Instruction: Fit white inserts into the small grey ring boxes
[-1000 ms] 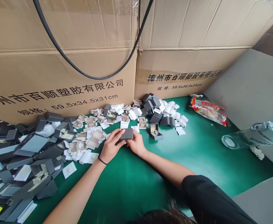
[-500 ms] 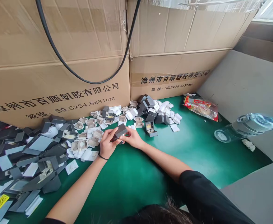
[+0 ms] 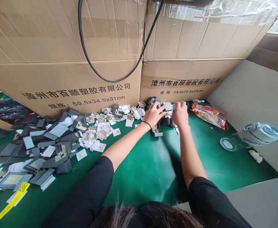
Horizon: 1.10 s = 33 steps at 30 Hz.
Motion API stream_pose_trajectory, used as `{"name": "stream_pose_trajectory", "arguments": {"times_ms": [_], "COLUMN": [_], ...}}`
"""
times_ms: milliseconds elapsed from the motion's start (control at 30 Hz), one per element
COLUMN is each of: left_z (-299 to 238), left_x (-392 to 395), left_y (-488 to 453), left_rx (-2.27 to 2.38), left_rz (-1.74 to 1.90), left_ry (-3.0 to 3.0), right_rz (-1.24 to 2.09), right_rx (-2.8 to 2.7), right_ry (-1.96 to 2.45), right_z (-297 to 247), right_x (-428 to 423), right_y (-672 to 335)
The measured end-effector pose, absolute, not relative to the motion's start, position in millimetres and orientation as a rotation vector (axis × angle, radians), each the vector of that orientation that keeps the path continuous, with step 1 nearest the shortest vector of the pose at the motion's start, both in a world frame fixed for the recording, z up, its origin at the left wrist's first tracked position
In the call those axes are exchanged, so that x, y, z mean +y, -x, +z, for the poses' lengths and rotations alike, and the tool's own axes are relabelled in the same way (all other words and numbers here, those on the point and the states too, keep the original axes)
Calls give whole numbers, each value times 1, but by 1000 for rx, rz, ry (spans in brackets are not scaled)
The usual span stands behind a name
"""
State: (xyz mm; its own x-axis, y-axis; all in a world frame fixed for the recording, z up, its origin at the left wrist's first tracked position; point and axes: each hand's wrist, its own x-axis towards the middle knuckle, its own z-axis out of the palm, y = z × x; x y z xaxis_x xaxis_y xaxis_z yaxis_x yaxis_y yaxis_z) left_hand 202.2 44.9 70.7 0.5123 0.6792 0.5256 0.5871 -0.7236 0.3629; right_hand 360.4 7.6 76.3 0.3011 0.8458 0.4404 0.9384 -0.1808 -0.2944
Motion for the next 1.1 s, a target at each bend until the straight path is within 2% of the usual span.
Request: {"name": "stream_pose_trajectory", "arguments": {"times_ms": [133,233,400,500,600,700,833,933,1100], "left_z": [62,62,51,37,31,42,67,83,91], "left_x": [46,40,3,-27,-43,-42,-32,-23,0], "left_y": [-218,-202,-128,-67,0,68,137,155,138], "left_rx": [1126,1025,1090,1131,1104,1375,2008,2310,2410], "left_rz": [570,516,666,579,550,724,969,871,522], "left_ry": [-2732,-2721,-2555,-2518,-2617,-2622,-2401,-2182,-2095], "right_rz": [72,24,-127,80,405,733,777,804,814], "right_rx": [-1752,-1741,-1766,-1729,-1720,-1927,-1955,-1941,-1969], "right_ry": [2291,2241,1674,1371,1209,1253,1285,1298,1289], "right_z": [55,62,114,125,97,51,13,7,6], "right_x": [11,10,-13,-32,-46,-50,-45,-41,-40], "right_y": [-383,-382,-341,-285,-222,-176,-160,-165,-167]}}
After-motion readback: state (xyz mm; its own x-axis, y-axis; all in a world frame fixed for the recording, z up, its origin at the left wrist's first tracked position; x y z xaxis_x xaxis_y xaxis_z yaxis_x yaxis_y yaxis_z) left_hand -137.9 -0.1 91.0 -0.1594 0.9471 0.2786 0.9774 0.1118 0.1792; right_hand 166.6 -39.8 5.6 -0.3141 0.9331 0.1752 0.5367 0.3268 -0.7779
